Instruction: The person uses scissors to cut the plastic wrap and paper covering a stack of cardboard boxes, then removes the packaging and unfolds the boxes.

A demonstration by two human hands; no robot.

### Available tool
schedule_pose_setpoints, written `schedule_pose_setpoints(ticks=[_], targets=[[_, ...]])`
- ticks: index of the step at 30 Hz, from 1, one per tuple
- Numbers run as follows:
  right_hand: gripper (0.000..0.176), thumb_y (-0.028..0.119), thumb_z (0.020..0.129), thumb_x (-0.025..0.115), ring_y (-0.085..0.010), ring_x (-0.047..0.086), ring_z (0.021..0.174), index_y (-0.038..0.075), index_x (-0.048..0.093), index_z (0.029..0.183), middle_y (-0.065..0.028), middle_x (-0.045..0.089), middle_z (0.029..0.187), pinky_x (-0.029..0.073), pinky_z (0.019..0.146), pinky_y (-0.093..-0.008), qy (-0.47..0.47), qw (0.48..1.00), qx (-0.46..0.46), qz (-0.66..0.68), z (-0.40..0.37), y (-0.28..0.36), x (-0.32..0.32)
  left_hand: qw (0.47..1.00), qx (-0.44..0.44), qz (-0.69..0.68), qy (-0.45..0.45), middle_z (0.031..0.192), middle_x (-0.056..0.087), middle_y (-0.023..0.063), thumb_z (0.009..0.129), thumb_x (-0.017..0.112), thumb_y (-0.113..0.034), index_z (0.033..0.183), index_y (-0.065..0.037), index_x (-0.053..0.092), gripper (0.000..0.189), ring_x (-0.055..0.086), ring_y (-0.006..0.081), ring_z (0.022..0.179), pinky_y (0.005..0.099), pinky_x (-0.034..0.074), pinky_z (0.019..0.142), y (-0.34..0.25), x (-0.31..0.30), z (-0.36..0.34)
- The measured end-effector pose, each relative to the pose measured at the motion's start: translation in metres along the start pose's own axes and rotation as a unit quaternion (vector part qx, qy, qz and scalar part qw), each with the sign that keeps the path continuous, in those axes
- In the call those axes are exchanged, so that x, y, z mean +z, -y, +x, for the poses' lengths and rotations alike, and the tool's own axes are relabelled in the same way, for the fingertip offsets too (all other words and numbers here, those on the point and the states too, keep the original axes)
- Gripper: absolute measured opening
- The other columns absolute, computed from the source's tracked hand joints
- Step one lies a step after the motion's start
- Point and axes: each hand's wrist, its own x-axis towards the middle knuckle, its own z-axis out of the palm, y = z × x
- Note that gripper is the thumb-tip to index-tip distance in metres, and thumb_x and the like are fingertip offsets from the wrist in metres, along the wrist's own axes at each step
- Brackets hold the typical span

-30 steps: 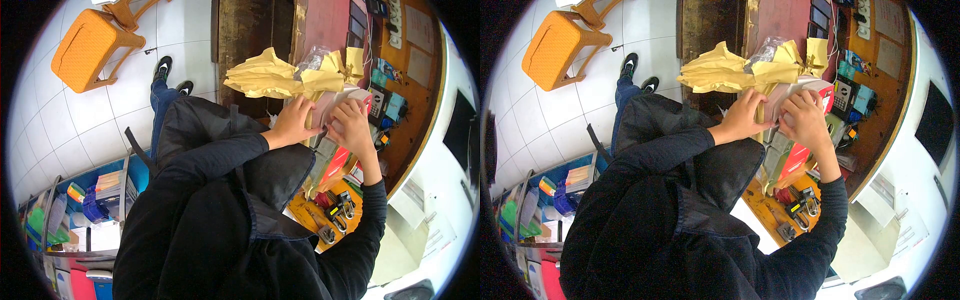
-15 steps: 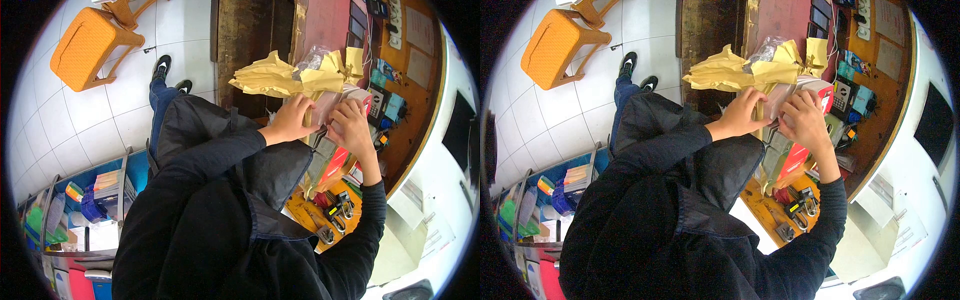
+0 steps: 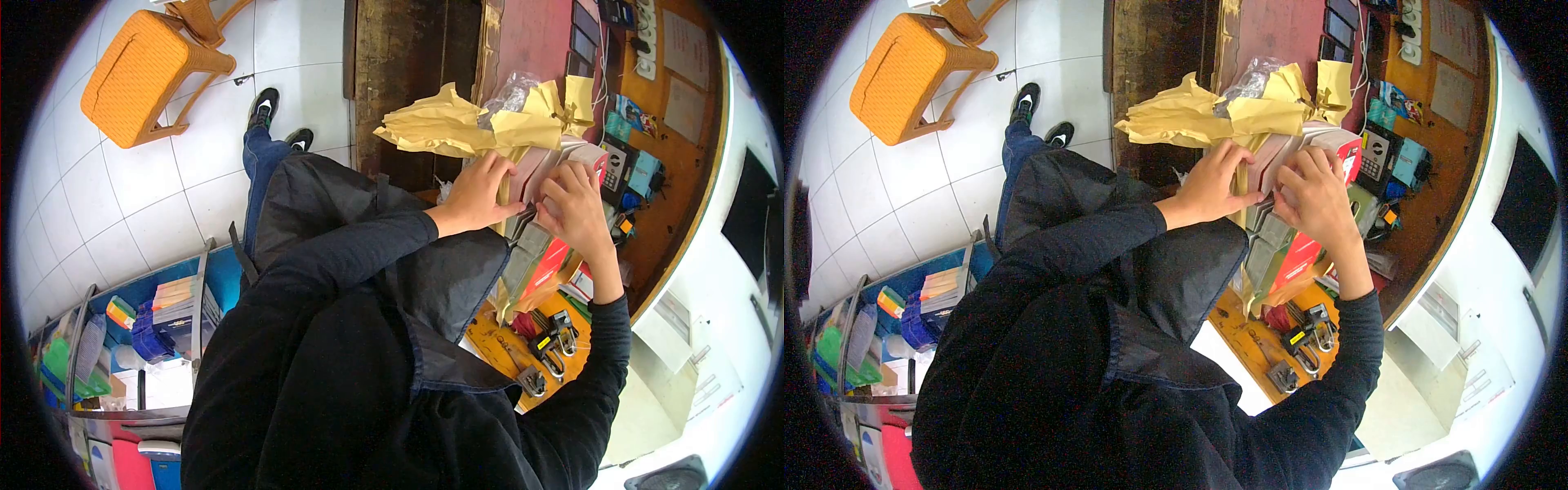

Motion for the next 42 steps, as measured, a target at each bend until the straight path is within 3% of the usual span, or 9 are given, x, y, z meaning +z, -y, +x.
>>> schedule_pose_setpoints(ticks=[6,11,14,42], targets=[[0.02,0.018,0.066,0.067,-0.031,0.049,0.103,0.009,0.056,0.08,-0.0083,0.053,0.097,0.036,0.094,-0.0463,0.01,1.0,0.003,0.01,0.0,-0.002,-0.002,1.0,-0.003,0.011,-0.008,0.103,0.047,0.0135,0.072,0.076,-0.043,0.107,-0.004,0.047,0.06,0.053,0.0336,0.096,0.0416,0.045,0.082,-0.003,0.001,0.0],[0.017,0.017,0.066,0.067,-0.0275,0.051,0.108,0.01,0.057,0.077,-0.0016,0.062,0.107,0.035,0.095,-0.0446,0.023,0.999,-0.013,0.039,0.002,-0.005,-0.005,1.0,-0.007,0.012,-0.01,0.103,0.047,0.0133,0.07,0.077,-0.044,0.107,-0.004,0.047,0.062,0.053,0.0333,0.096,0.0416,0.045,0.081,-0.002,0.003,0.0],[0.015,0.016,0.066,0.067,-0.0257,0.052,0.106,0.011,0.058,0.077,0.0017,0.065,0.105,0.034,0.095,-0.0439,0.028,0.999,-0.008,0.037,0.001,-0.006,-0.004,1.0,-0.015,0.015,-0.01,0.103,0.047,0.013,0.07,0.078,-0.044,0.107,-0.005,0.047,0.062,0.054,0.033,0.096,0.0414,0.045,0.081,-0.004,0.002,0.0],[0.016,0.013,0.064,0.067,-0.0234,0.055,0.103,0.009,0.06,0.077,0.0009,0.068,0.099,0.034,0.096,-0.0433,-0.014,0.998,-0.005,0.057,-0.008,-0.007,-0.002,0.999,0.018,0.023,-0.013,0.102,0.046,0.0139,0.073,0.074,-0.047,0.108,-0.003,0.046,0.063,0.053,0.0332,0.096,0.0405,0.044,0.082,0.002,0.005,-0.001]])
